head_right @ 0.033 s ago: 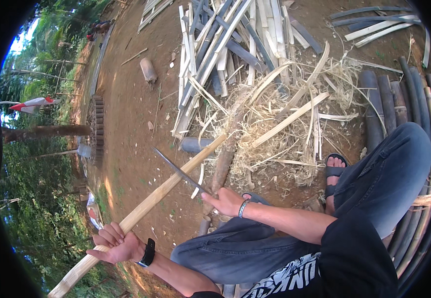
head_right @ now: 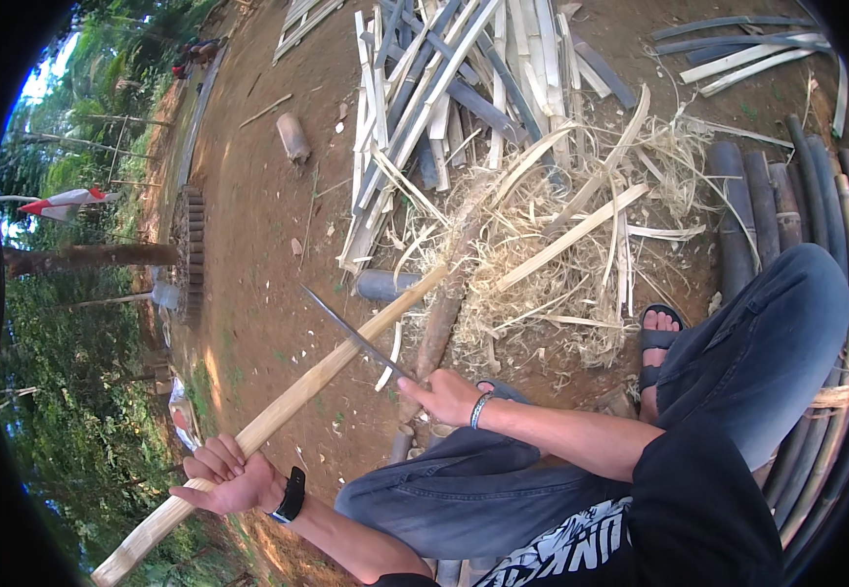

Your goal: The person uses a machete to shave and smooth the outer surface of a long piece of bamboo while sitting on a bamboo platform.

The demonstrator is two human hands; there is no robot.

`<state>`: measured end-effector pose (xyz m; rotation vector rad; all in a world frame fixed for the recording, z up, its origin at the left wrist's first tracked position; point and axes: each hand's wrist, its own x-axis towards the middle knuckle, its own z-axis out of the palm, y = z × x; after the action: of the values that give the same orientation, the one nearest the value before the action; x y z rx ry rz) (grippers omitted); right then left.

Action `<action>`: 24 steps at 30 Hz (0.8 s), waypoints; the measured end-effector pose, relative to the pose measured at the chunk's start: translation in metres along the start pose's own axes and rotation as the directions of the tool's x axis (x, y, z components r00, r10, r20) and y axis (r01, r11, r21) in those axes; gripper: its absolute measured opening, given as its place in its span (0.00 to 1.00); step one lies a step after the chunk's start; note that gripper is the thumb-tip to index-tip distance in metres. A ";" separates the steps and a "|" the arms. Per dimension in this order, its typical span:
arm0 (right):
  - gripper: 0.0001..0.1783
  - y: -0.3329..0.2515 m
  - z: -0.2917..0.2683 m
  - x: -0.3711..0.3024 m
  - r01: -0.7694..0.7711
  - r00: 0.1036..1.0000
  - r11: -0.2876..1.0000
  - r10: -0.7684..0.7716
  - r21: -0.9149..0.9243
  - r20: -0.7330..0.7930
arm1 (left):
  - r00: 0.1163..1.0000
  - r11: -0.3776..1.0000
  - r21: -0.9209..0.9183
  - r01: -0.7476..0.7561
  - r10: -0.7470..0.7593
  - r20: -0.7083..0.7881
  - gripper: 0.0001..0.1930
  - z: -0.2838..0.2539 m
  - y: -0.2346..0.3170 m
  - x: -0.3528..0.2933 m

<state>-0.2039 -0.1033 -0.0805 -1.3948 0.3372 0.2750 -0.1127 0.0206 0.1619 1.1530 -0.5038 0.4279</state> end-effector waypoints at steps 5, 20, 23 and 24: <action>0.45 0.001 0.003 -0.005 -0.018 1.000 1.000 0.018 0.016 -0.018 | 0.999 0.999 0.012 0.033 -0.033 -0.030 0.30 -0.003 -0.005 0.000; 0.45 -0.010 0.014 -0.017 0.027 0.997 0.997 -0.032 0.077 0.071 | 0.997 0.998 0.027 0.049 -0.047 -0.057 0.30 -0.011 0.006 0.011; 0.45 -0.008 0.012 -0.015 0.041 0.997 0.997 -0.046 0.069 0.069 | 0.995 0.997 0.032 0.065 -0.062 -0.077 0.30 -0.009 -0.003 0.012; 0.45 -0.009 0.011 -0.016 0.034 0.996 0.998 -0.038 0.052 0.078 | 0.995 0.997 0.054 0.055 -0.050 -0.086 0.29 -0.008 -0.003 0.012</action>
<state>-0.2146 -0.0933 -0.0644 -1.3350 0.2516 0.2888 -0.1003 0.0277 0.1642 1.1944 -0.3893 0.4459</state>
